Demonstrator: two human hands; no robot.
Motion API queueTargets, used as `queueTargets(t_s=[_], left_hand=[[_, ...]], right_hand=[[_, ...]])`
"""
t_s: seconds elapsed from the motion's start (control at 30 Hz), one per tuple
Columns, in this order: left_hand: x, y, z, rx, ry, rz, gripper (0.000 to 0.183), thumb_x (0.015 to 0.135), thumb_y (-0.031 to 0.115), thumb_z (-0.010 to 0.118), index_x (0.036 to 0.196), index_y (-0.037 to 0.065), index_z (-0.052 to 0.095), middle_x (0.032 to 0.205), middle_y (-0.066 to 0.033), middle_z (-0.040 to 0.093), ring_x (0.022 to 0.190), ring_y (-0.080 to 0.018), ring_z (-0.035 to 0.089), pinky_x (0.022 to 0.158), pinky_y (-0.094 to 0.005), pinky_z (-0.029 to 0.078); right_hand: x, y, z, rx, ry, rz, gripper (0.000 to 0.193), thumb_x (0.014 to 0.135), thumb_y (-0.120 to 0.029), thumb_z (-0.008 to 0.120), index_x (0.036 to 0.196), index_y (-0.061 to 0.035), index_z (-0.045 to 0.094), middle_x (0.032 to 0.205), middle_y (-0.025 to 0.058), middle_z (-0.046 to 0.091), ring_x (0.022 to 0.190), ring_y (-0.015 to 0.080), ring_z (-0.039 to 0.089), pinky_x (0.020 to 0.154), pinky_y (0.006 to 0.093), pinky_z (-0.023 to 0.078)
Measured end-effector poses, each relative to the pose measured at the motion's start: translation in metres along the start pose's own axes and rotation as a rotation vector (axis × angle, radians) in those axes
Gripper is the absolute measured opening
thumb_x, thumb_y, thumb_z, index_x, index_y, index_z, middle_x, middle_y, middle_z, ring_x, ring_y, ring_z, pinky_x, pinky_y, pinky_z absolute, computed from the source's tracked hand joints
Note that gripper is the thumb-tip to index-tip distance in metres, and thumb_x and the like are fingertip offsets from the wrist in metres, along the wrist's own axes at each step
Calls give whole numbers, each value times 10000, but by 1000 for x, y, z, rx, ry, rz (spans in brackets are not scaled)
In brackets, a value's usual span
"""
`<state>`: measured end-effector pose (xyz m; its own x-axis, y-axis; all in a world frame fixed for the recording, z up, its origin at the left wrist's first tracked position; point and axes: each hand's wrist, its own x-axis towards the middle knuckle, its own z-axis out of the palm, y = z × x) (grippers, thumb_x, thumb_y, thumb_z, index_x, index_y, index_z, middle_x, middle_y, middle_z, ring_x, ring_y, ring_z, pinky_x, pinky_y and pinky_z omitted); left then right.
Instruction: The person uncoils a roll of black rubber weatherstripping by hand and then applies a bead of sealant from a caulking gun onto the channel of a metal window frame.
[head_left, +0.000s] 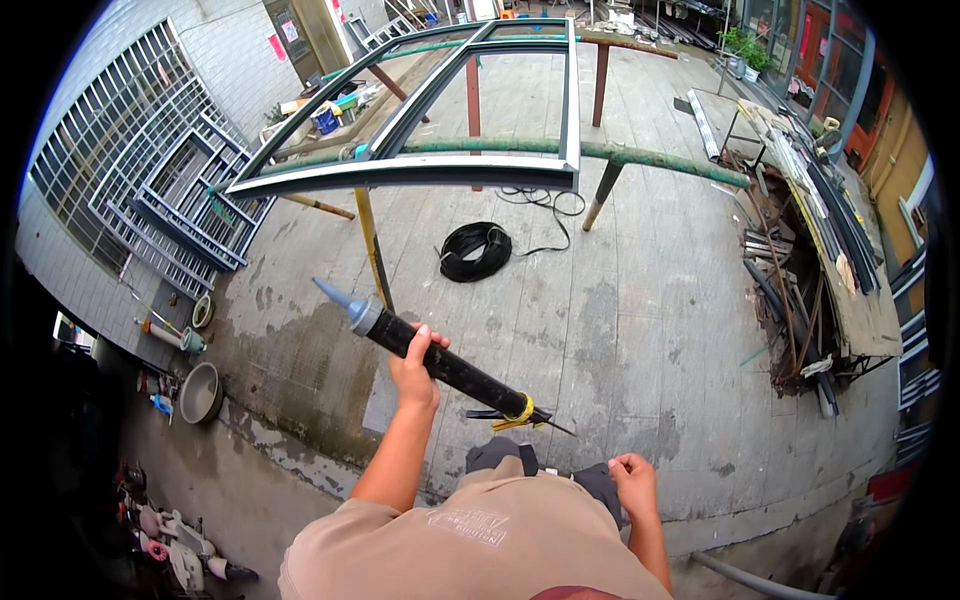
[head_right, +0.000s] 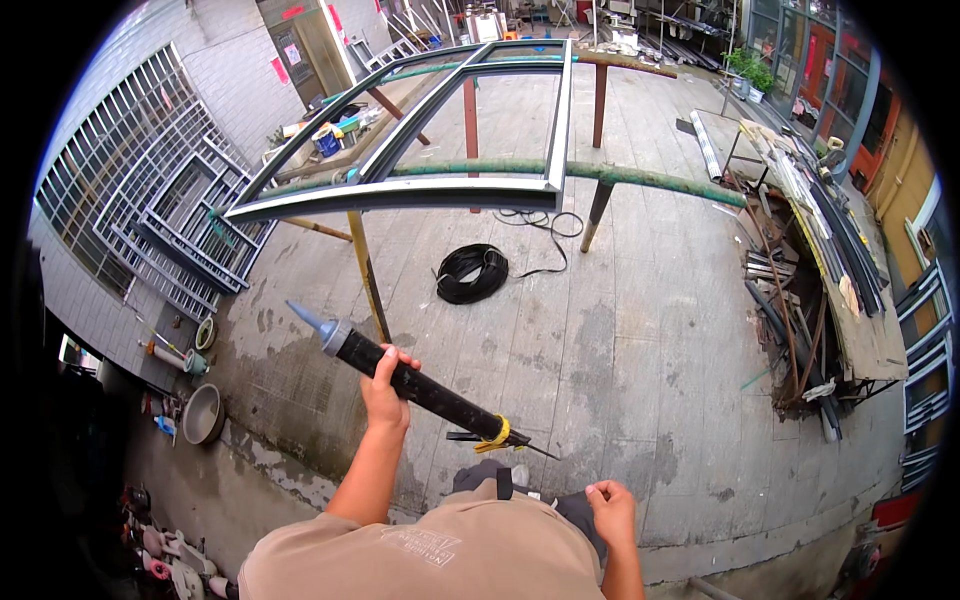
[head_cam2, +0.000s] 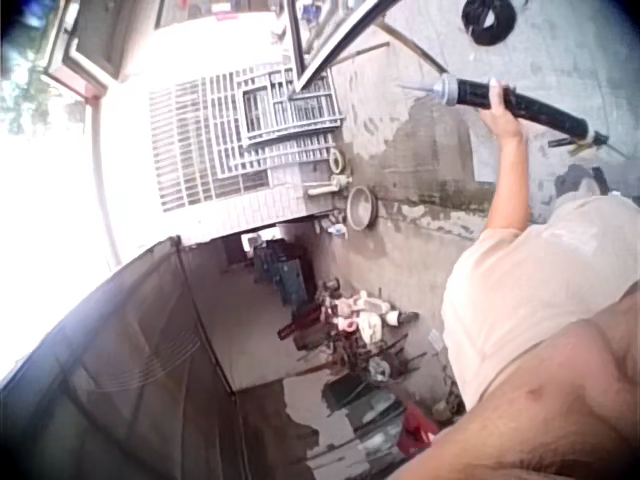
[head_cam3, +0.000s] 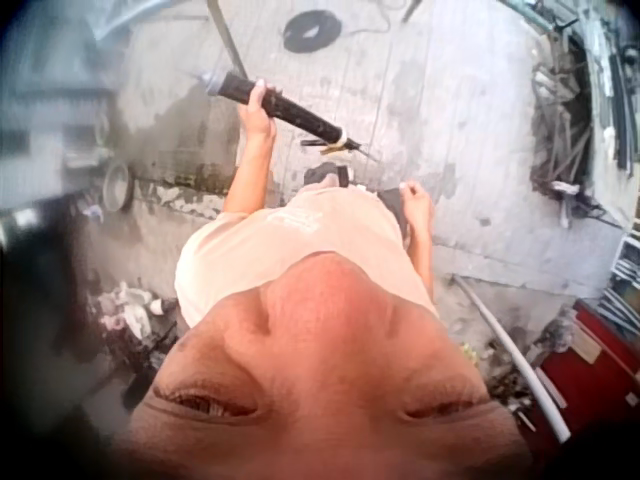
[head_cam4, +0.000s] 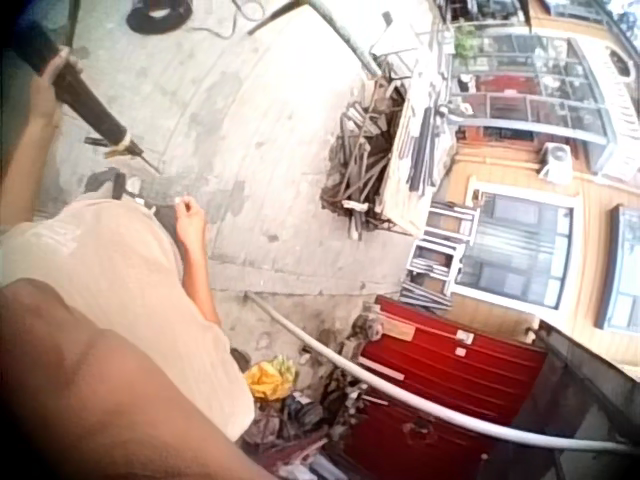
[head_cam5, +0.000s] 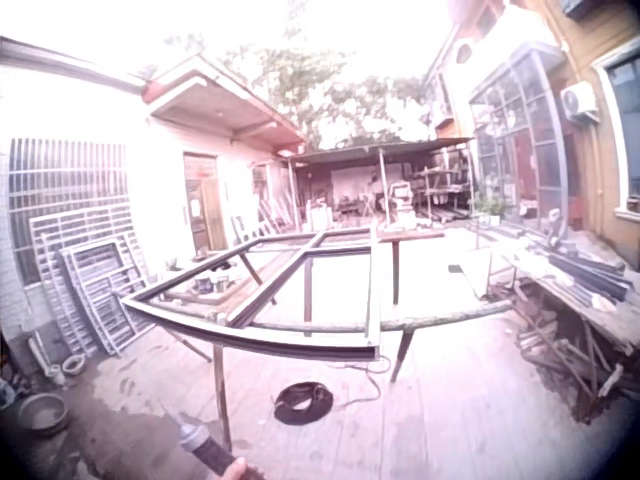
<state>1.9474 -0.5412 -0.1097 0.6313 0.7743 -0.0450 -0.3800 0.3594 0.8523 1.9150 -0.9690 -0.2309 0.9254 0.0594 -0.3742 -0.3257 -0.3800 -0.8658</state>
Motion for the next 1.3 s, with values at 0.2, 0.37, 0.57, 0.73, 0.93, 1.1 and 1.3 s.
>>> queueTargets(t_s=[0.2, 0.37, 0.57, 0.73, 0.93, 1.1, 1.3], left_hand=[[53, -9, 17, 87, 27, 112, 281, 928, 60, 748, 1144, 3, 577, 927, -90, 654, 808, -224, 695, 814, -383, 587], [60, -14, 17, 257, 143, 204, 305, 902, 12, 763, 1146, -2, 580, 931, -85, 664, 813, -216, 703, 827, -369, 570], [52, -4, 33, 375, 320, 339, 290, 922, 32, 731, 1169, -2, 583, 929, -88, 653, 813, -221, 677, 790, -360, 557], [51, 10, 43, 339, 364, 418, 282, 963, 85, 704, 1201, 7, 574, 901, -90, 647, 803, -217, 656, 807, -384, 578], [88, 39, 83, 169, 351, 466, 265, 1005, 172, 681, 1203, 28, 580, 913, -86, 641, 835, -215, 628, 872, -423, 562], [146, 66, 113, -117, 186, 407, 261, 1042, 316, 649, 1163, 89, 603, 911, -71, 636, 823, -222, 624, 902, -439, 542], [239, 96, 130, -483, -91, 256, 353, 1030, 389, 678, 1120, 61, 584, 922, -53, 633, 857, -209, 652, 953, -431, 573]], right_hand=[[100, -33, 5, -75, -72, -96, 146, 951, -135, 748, 927, 8, 767, 832, 54, 725, 735, 137, 639, 684, 308, 516], [189, -73, 6, -216, -207, -346, 139, 906, -172, 781, 923, -35, 795, 989, 134, 753, 837, 253, 713, 755, 363, 564], [287, -135, 5, -162, -426, -357, 312, 873, -310, 855, 879, -10, 773, 981, 135, 737, 822, 240, 716, 745, 368, 566], [347, -181, 7, -318, -579, -339, 369, 901, -379, 835, 947, -18, 777, 954, 134, 732, 822, 212, 712, 737, 364, 565], [377, -197, 16, -286, -690, -234, 383, 913, -406, 821, 1025, -42, 787, 936, 136, 770, 836, 197, 724, 750, 363, 567], [397, -177, 23, -356, -850, -191, 364, 938, -333, 822, 1130, -28, 768, 977, 92, 783, 903, 155, 718, 790, 329, 571], [396, -220, 8, -372, -946, -138, 507, 891, -293, 871, 1289, -17, 723, 1130, 122, 775, 1015, 185, 720, 899, 346, 572]])
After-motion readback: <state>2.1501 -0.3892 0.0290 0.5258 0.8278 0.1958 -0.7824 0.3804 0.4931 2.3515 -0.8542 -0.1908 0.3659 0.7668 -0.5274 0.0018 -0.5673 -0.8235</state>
